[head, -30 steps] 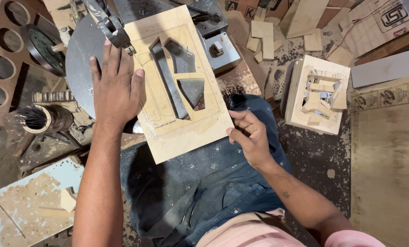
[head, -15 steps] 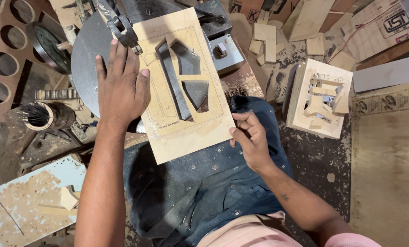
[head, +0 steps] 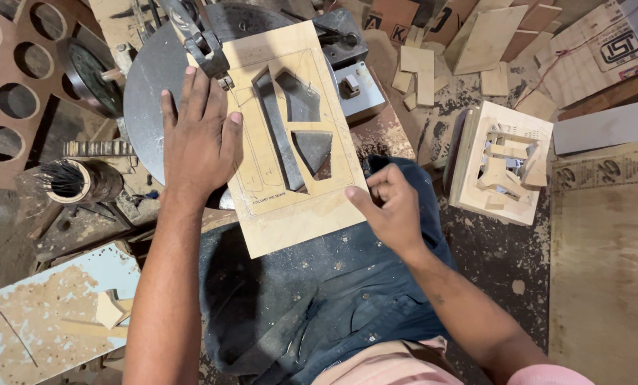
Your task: The person uses a bandsaw to cut a pre-marked design into a rectangular wooden board. They guide the wood along the blade, rotate the board to follow curved lines, and remove cut pieces as the shape is revealed.
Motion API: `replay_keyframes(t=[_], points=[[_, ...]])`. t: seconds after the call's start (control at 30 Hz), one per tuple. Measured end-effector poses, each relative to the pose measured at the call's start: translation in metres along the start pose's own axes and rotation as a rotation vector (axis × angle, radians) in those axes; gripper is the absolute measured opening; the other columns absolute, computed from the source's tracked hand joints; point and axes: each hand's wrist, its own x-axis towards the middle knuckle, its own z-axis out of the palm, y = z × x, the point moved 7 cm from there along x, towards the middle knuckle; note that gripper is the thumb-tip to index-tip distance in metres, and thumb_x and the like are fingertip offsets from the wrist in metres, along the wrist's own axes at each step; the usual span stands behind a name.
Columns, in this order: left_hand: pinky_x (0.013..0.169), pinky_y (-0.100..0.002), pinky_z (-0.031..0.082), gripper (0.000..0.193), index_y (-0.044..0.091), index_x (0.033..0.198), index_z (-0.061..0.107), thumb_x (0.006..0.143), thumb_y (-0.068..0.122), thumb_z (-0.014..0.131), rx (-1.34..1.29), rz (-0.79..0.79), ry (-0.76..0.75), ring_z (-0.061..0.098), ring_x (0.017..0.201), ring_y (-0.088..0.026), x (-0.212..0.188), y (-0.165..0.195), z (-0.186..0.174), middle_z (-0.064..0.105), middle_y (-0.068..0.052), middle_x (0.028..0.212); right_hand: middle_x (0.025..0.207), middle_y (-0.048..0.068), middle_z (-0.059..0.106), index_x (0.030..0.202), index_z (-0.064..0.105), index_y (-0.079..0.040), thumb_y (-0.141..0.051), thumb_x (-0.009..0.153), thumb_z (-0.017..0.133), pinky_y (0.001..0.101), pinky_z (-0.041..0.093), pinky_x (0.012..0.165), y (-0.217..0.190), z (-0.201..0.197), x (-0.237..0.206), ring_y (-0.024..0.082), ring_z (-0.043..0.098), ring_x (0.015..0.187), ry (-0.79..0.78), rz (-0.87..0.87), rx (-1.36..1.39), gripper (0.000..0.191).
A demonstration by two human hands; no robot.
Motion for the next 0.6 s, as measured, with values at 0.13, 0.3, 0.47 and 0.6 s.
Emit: replay_keyframes(t=[0.13, 0.3, 0.47, 0.6], points=[[0.125, -0.065, 0.009, 0.058, -0.005, 0.153, 0.046, 0.110, 0.034, 0.040, 0.008, -0.002, -0.002, 0.023, 0.158, -0.038, 0.002, 0.000, 0.000, 0.034, -0.025, 0.166, 0.061, -0.002, 0.057, 0.094, 0.055, -0.001, -0.017, 0.098, 0.073, 0.0229, 0.030, 0.048, 0.004, 0.001, 0.007, 0.003, 0.044, 0.054, 0.004, 0.048, -0.033, 0.024], [0.124, -0.065, 0.008, 0.057, -0.001, 0.153, 0.048, 0.109, 0.034, 0.040, 0.007, -0.007, 0.002, 0.023, 0.157, -0.038, 0.002, -0.002, 0.002, 0.034, -0.022, 0.166, 0.084, -0.001, 0.064, 0.108, 0.057, -0.003, -0.013, 0.107, 0.060, 0.0199, 0.043, 0.063, 0.014, 0.002, -0.003, 0.002, 0.053, 0.073, -0.062, 0.030, 0.289, 0.011], [0.124, -0.065, 0.008, 0.058, -0.001, 0.153, 0.050, 0.106, 0.032, 0.044, -0.050, -0.012, 0.004, 0.024, 0.156, -0.038, 0.001, -0.010, 0.004, 0.037, -0.021, 0.164, 0.084, -0.001, 0.063, 0.107, 0.056, -0.004, -0.014, 0.105, 0.055, 0.0227, 0.048, 0.059, 0.037, 0.005, -0.005, 0.004, 0.056, 0.068, -0.084, 0.131, 0.398, 0.010], [0.124, -0.062, 0.013, 0.052, 0.000, 0.144, 0.060, 0.098, 0.023, 0.054, -0.151, 0.036, 0.077, 0.033, 0.153, -0.039, 0.005, -0.016, -0.003, 0.047, -0.020, 0.158, 0.086, 0.000, 0.062, 0.106, 0.062, -0.004, -0.020, 0.110, 0.050, 0.0235, 0.049, 0.071, 0.057, -0.003, 0.005, 0.006, 0.057, 0.076, -0.037, 0.245, 0.553, 0.020]])
